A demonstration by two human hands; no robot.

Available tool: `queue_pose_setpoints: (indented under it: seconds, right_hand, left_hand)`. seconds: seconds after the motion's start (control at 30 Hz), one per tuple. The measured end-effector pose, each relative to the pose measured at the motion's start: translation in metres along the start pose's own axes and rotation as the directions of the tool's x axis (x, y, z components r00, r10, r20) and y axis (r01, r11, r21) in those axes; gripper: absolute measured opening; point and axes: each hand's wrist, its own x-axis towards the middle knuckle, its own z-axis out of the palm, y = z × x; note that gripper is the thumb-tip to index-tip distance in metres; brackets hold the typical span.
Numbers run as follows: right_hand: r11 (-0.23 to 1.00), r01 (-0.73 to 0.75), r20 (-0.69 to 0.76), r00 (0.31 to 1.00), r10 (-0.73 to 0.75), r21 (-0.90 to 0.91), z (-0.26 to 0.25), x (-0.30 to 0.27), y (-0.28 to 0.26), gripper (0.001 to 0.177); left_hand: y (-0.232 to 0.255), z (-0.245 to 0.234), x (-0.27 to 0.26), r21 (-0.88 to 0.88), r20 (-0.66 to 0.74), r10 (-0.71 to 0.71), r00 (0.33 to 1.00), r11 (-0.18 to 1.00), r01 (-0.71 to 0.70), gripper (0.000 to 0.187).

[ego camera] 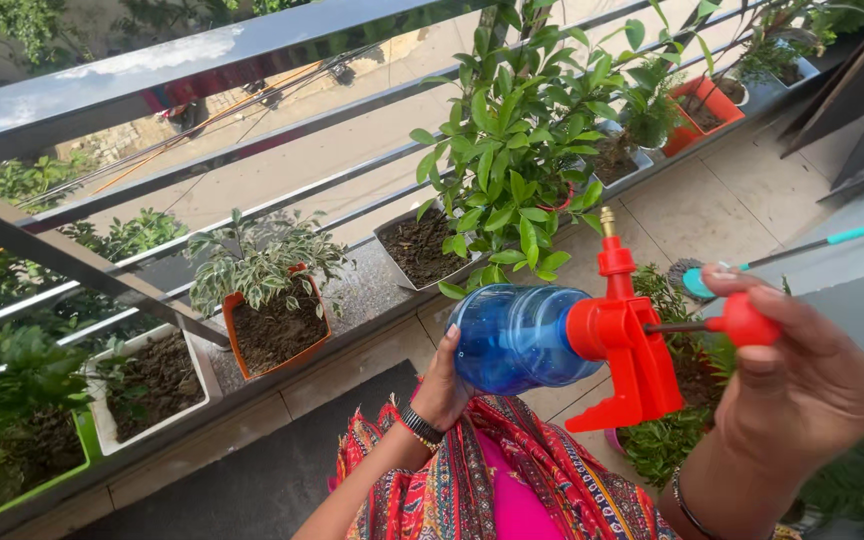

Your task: The person uses a blue spray bottle with a red nozzle to water several potted plants on a balcony. They pump the handle to build pressure and then spray water onto the leaves and soil of different plants.

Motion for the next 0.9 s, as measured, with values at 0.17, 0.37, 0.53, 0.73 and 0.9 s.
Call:
queue_pose_setpoints:
  seconds: [0.17, 0.37, 0.53, 0.73, 0.9]
  right_hand:
    - [0.976, -0.209, 0.275, 0.944, 0.184, 0.065, 0.027, 0.001, 0.037, 0.041]
    - [0.977, -0.087, 0.224, 0.974, 0.042, 0.196, 0.021, 0.038, 0.063, 0.039]
    - [0.945, -0.233, 0.434, 0.894, 0.115, 0.230, 0.053, 0.034, 0.092, 0.040]
    - [0.952, -0.305, 0.665, 0.716, 0.214, 0.022, 0.090, 0.020, 0.109, 0.038]
    - [0.965, -0.255, 0.484, 0.853, 0.193, 0.066, 0.096, 0.033, 0.094, 0.038]
  left_hand:
    - [0.001, -0.018, -0.003, -0.036, -0.081, 0.086, 0.993, 0.995, -0.089, 0.090]
    - [-0.005, -0.053, 0.001, 0.035, -0.252, 0.223, 0.942, 0.975, -0.222, 0.092]
    - [-0.017, -0.060, -0.009, -0.029, -0.363, 0.267, 0.893, 0.954, -0.297, 0.090]
    - [-0.006, -0.075, -0.026, -0.038, -0.429, 0.280, 0.859, 0.944, -0.327, 0.087]
    - [0.023, -0.103, -0.022, -0.007, -0.316, 0.295, 0.902, 0.950, -0.313, 0.080]
